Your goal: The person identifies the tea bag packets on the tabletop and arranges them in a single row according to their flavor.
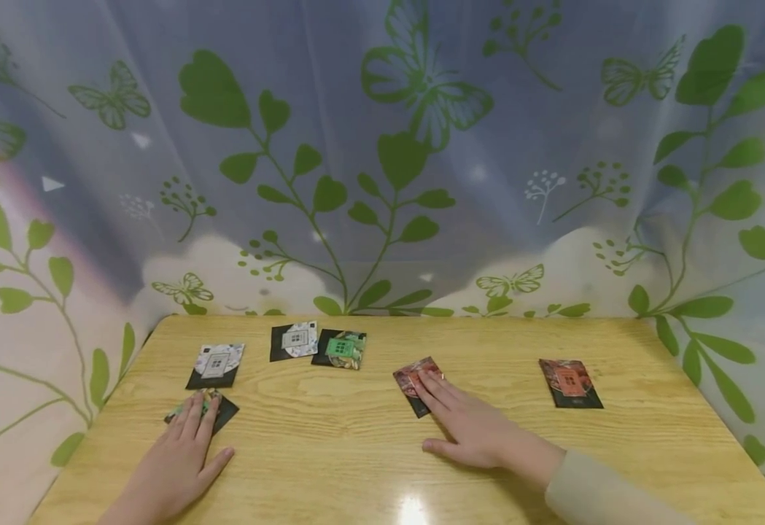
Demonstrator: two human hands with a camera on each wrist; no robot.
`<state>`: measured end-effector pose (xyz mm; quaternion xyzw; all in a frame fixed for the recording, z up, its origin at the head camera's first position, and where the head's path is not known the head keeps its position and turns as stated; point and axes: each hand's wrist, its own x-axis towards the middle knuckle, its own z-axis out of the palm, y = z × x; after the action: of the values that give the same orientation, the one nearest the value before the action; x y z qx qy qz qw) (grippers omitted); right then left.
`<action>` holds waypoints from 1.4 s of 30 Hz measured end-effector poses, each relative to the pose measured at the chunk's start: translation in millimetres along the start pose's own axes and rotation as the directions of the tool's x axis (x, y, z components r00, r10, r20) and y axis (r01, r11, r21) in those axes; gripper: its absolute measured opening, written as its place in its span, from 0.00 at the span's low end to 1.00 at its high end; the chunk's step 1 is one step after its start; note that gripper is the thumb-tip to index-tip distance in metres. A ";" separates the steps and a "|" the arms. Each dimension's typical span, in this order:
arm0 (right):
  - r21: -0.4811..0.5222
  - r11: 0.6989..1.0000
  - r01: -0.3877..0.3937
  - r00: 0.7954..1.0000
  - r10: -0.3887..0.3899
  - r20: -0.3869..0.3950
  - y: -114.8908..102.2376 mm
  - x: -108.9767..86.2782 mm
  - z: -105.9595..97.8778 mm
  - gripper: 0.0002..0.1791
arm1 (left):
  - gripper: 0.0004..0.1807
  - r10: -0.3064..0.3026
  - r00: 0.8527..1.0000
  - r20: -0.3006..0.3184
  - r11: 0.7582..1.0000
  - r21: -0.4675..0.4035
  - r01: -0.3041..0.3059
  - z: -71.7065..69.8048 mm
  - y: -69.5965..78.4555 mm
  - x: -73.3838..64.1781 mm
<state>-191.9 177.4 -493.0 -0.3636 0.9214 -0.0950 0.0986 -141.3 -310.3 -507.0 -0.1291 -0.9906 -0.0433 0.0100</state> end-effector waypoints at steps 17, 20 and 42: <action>-0.001 0.989 -0.150 0.977 0.148 -0.151 33.9 -47.8 -1.6 0.49 | 0.49 0.002 1.000 0.003 1.000 -0.004 -0.002 4.0 -3.4 1.0; 0.007 0.983 -0.181 0.970 0.180 -0.166 39.9 -55.5 1.3 0.49 | 0.49 -0.005 1.000 0.016 1.000 -0.008 0.005 3.9 -3.1 0.7; -0.006 0.959 -0.285 0.938 0.277 -0.209 46.0 -76.4 -15.9 0.47 | 0.49 -0.006 1.000 0.013 1.000 -0.010 0.007 2.6 -1.9 0.4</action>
<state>-171.2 264.7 -480.4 -0.2183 0.9707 -0.1005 0.0083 -142.2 -311.7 -509.8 -0.1262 -0.9909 -0.0475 0.0027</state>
